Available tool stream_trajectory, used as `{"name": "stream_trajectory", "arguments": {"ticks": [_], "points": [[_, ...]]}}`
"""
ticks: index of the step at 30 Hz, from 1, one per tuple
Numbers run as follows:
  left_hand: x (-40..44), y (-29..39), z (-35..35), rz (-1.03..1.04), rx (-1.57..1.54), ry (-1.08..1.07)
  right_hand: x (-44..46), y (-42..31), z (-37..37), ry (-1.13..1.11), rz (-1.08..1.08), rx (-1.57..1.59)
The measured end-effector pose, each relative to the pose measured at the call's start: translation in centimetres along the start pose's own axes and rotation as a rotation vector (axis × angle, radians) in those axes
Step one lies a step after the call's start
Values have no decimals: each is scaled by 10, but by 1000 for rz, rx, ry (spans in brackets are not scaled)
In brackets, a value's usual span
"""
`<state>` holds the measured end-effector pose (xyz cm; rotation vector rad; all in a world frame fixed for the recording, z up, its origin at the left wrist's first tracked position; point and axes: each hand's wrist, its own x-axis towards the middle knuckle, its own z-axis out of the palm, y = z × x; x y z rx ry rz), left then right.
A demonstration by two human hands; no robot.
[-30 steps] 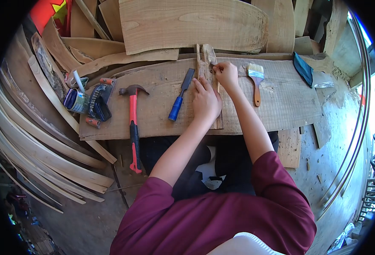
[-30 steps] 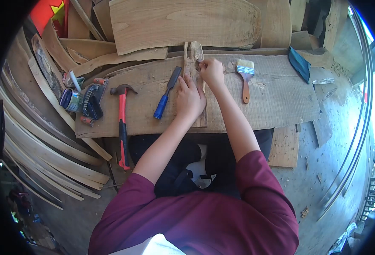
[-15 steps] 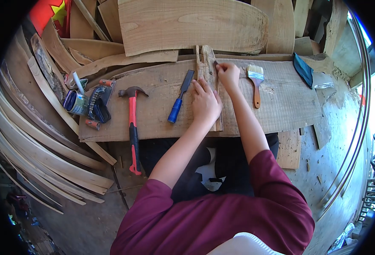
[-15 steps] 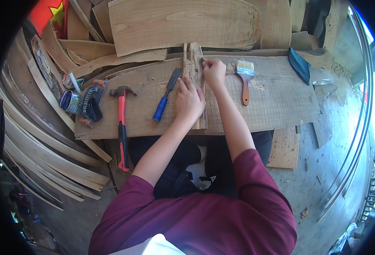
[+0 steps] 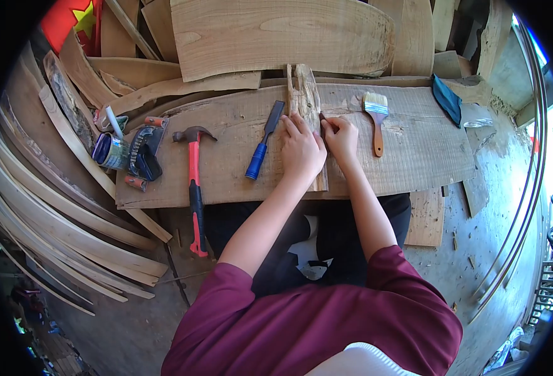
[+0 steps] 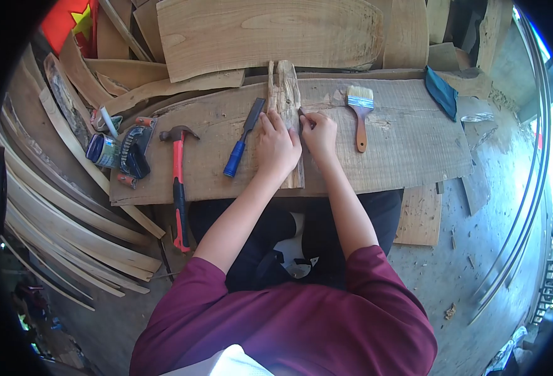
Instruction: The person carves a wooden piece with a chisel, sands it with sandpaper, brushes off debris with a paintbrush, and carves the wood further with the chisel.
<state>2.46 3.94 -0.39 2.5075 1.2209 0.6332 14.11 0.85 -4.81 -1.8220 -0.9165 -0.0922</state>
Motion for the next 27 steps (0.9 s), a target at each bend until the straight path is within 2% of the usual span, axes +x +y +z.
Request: {"name": "stream_trajectory", "arguments": {"ticks": [6,9,12,19,21,27], "points": [[0,0,0,4,7,4,48,15,22,17,-101,-132],[0,0,2,6,12,8,84,15,35,-51,20,-156],[0,-2,5,24,7,84,90,11,38,-45,-20,-227],[0,-3,6,30,18,91,32,5,7,-77,-15,-159],[1,-1,2,4,2,4,10,1,-2,-103,2,-97],[0,0,0,-7,-61,-2,-35,-22,-24,-113,-21,-44]]}}
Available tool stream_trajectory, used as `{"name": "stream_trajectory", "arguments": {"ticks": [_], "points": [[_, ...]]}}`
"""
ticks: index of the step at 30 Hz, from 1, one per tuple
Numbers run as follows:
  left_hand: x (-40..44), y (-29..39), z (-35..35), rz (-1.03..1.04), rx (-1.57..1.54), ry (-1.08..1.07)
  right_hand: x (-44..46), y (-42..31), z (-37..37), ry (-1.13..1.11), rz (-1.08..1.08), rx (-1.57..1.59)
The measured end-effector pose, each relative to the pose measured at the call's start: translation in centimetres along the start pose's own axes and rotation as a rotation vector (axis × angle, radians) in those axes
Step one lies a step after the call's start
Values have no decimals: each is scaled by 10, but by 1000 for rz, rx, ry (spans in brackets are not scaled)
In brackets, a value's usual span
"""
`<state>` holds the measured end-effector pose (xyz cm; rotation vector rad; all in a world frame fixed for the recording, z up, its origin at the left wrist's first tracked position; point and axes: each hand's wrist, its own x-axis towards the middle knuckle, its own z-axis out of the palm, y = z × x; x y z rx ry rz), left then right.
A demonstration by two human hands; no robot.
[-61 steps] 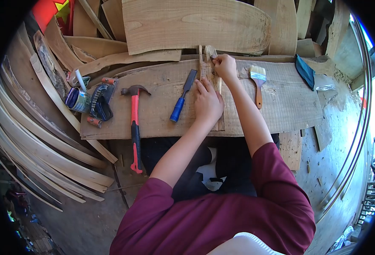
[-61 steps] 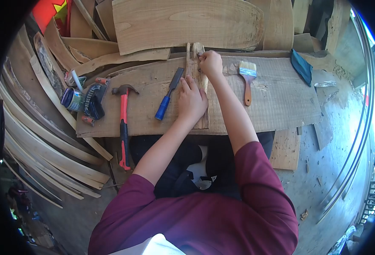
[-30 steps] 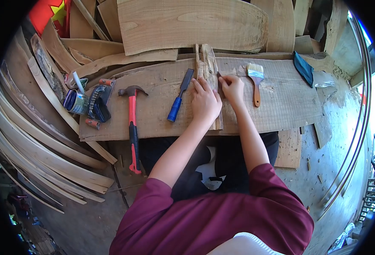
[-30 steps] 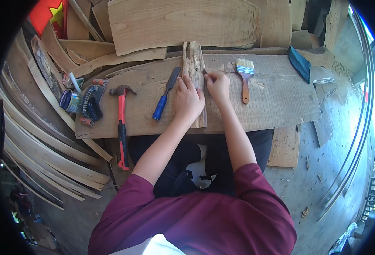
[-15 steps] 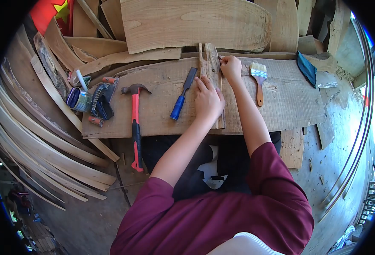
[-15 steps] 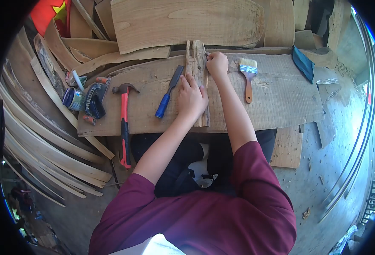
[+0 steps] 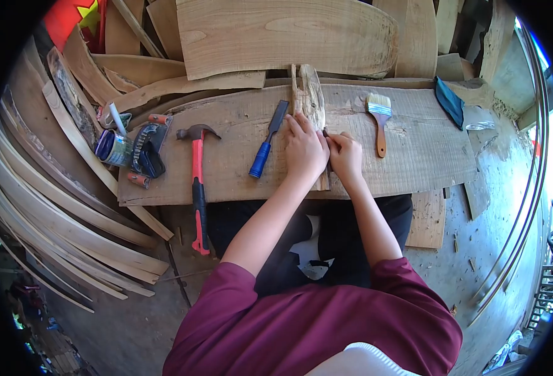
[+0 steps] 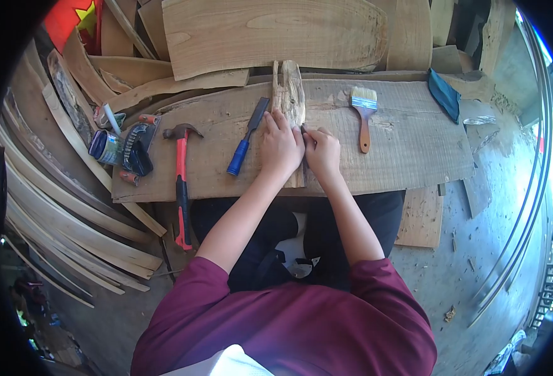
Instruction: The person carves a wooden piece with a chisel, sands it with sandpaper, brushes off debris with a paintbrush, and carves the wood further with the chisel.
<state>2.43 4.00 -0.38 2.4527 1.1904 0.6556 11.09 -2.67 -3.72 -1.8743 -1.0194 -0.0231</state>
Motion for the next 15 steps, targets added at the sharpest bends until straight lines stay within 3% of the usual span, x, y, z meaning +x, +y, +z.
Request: {"name": "stream_trajectory", "arguments": {"ticks": [10,15], "points": [[1,0,-1,6,53,-17,83,29,27,49,-34,-68],[2,-1,-1,-7,34,-29,60,24,20,60,-14,-17]]}}
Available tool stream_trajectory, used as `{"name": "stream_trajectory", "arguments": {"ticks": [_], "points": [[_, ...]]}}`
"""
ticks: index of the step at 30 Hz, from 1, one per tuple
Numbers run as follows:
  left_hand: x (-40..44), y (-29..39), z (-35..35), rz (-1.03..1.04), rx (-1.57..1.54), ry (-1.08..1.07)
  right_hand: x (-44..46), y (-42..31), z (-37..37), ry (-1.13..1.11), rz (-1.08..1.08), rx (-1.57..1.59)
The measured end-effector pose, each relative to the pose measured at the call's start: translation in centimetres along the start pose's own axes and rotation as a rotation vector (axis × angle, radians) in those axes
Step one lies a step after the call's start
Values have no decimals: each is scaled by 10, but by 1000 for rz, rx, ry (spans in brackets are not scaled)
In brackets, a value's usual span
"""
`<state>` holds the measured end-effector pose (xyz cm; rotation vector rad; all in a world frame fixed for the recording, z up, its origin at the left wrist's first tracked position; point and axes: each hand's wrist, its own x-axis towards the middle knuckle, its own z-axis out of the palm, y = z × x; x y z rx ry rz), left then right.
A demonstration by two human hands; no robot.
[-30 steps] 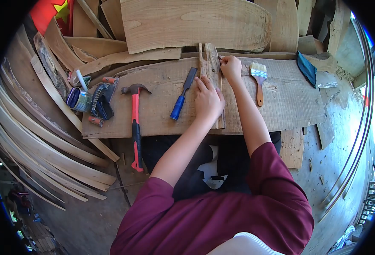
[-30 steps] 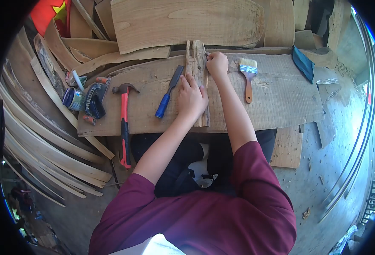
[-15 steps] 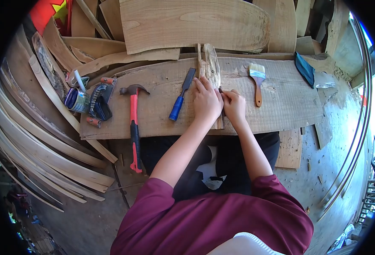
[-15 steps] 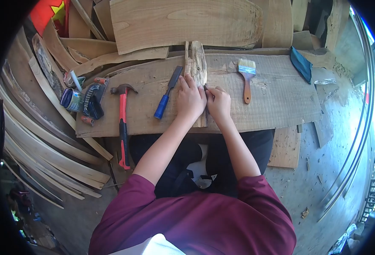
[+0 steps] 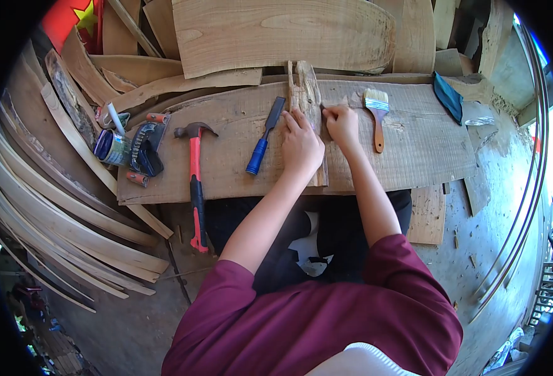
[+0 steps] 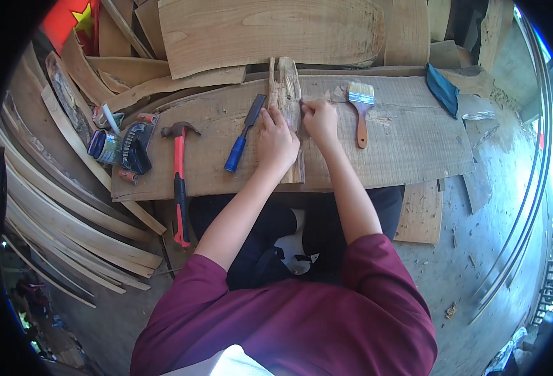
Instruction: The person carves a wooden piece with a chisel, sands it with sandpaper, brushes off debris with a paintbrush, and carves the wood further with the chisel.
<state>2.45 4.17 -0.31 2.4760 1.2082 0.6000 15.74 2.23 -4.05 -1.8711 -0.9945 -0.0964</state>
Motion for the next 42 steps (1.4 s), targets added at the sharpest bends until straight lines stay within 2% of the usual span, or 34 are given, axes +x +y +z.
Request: {"name": "stream_trajectory", "arguments": {"ticks": [3,7,9,11,16,18,26,28,30,36,39,41,42], "points": [[-1,-3,8,36,23,124,-38,-8,-13,-29,1,7],[1,-2,3,-7,-52,24,-64,-20,-25,-42,21,30],[0,-2,4,14,-32,47,-57,-18,-22,-45,39,66],[0,-1,3,18,-17,47,-39,-7,-10,5,-54,12],[0,-1,1,42,19,53,10,3,8,38,-41,-31],[0,-1,-2,20,-4,3,11,2,8,29,-17,-17],[0,0,1,-5,-39,18,-66,-27,-24,-12,84,31],[1,-1,3,-4,-37,19,-63,-27,-23,-11,103,47],[1,-3,5,3,-24,31,-44,-15,-10,44,22,44],[0,0,-1,5,6,11,28,2,13,-23,167,-1],[0,0,0,-2,-2,5,21,2,12,-6,144,-61],[0,-2,3,4,-5,27,3,2,4,-46,123,15],[1,-2,5,6,-10,49,-10,-4,-4,-98,178,38]]}}
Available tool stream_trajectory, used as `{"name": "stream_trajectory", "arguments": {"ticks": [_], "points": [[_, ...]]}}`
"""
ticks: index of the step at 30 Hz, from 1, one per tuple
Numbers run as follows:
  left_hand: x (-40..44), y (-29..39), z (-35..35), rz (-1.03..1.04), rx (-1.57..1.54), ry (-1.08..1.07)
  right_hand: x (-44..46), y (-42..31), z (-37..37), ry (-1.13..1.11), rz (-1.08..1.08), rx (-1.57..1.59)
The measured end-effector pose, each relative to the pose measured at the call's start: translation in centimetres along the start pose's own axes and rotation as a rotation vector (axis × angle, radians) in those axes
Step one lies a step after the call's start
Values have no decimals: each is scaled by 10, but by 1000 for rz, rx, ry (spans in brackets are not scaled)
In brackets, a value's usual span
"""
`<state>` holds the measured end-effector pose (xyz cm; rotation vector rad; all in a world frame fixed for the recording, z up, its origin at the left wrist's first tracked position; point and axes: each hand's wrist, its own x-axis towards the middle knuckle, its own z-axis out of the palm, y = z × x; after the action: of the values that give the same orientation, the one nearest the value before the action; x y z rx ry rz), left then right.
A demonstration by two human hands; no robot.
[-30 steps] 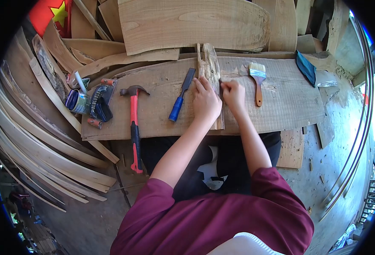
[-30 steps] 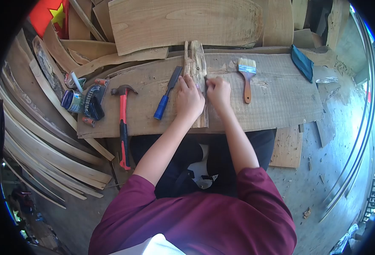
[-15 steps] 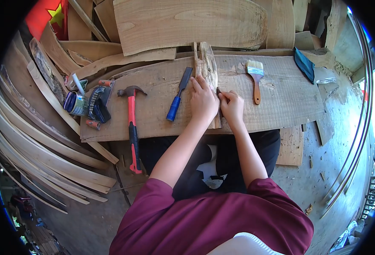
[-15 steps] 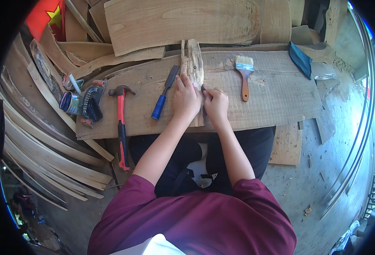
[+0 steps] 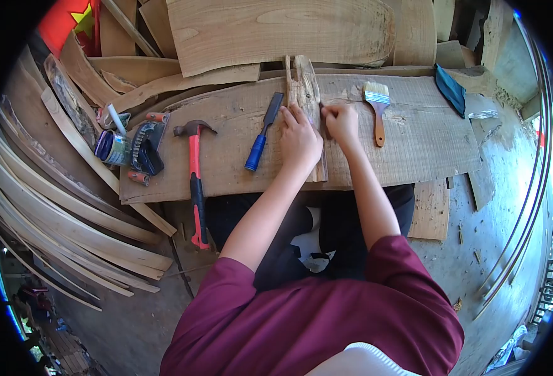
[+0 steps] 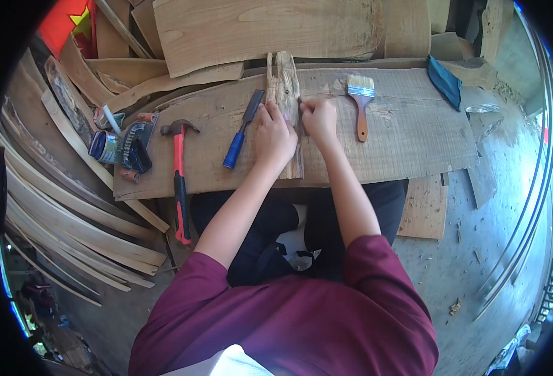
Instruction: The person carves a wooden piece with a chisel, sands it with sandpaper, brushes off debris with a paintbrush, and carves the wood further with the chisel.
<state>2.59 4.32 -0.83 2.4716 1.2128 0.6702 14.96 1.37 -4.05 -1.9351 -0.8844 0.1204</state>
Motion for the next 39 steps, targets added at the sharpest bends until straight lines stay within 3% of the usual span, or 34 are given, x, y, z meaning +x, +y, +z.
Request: {"name": "stream_trajectory", "arguments": {"ticks": [6,10,15,26,35,37,39], "points": [[-1,3,-3,-19,-10,-29,-57,-8,-15,48,-40,15],[0,4,-6,-35,6,-50,-19,-2,4,112,-38,-27],[0,5,-7,-29,-3,-39,40,-1,8,-14,60,-30],[0,2,0,-6,-1,13,-38,-2,-10,-22,-50,9],[1,2,-3,-20,2,-27,36,4,10,12,15,42],[0,-1,2,40,40,110,35,1,7,11,-34,-42],[-2,-4,6,44,39,115,22,0,3,18,-50,-35]]}}
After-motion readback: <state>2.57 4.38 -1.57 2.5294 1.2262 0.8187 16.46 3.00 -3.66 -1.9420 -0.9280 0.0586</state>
